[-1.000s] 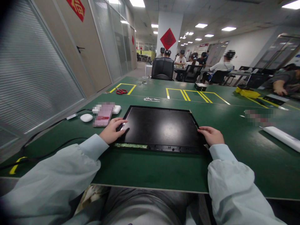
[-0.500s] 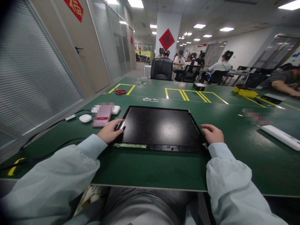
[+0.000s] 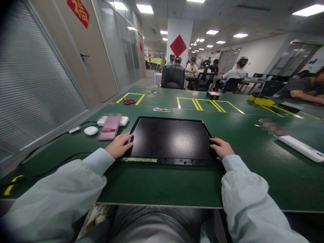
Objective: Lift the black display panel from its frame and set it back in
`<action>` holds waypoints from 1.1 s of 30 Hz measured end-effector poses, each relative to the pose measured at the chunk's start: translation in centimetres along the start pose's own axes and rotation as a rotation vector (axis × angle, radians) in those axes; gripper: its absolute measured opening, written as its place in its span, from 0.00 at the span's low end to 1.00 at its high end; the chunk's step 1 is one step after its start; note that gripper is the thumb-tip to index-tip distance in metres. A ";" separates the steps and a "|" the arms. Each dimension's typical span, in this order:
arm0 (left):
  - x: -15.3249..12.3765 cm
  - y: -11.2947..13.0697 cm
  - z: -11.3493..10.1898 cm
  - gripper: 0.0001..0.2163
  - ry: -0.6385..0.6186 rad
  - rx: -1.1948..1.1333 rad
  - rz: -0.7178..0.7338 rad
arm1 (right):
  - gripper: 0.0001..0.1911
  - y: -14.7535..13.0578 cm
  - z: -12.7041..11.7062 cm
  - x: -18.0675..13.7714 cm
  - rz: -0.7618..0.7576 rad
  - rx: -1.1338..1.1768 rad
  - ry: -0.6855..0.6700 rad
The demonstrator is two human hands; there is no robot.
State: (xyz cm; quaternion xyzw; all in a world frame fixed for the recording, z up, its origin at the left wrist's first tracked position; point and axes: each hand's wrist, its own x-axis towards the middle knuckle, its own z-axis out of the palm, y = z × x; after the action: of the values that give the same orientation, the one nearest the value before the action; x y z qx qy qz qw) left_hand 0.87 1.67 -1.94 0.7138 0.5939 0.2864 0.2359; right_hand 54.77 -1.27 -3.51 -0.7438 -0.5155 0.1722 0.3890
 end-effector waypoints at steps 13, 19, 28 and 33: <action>-0.6 2.4 -1.6 0.36 -0.031 -0.693 -0.106 | 0.15 0.7 0.6 0.0 -0.058 -0.015 0.066; -0.7 3.3 -1.4 0.33 0.053 -0.970 -0.169 | 0.15 0.2 0.6 -0.3 -0.036 -0.006 0.067; -0.3 3.6 -1.0 0.26 0.132 -1.071 -0.232 | 0.14 0.0 0.3 -0.2 -0.026 -0.008 0.060; -0.4 3.6 -1.0 0.31 0.124 -1.089 -0.304 | 0.14 0.1 0.2 -0.1 -0.022 -0.005 0.053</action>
State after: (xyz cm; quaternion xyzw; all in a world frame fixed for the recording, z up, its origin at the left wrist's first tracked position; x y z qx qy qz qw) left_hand 2.69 0.58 1.23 0.3775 0.4696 0.5554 0.5732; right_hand 54.63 -1.32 -3.72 -0.7433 -0.5137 0.1470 0.4025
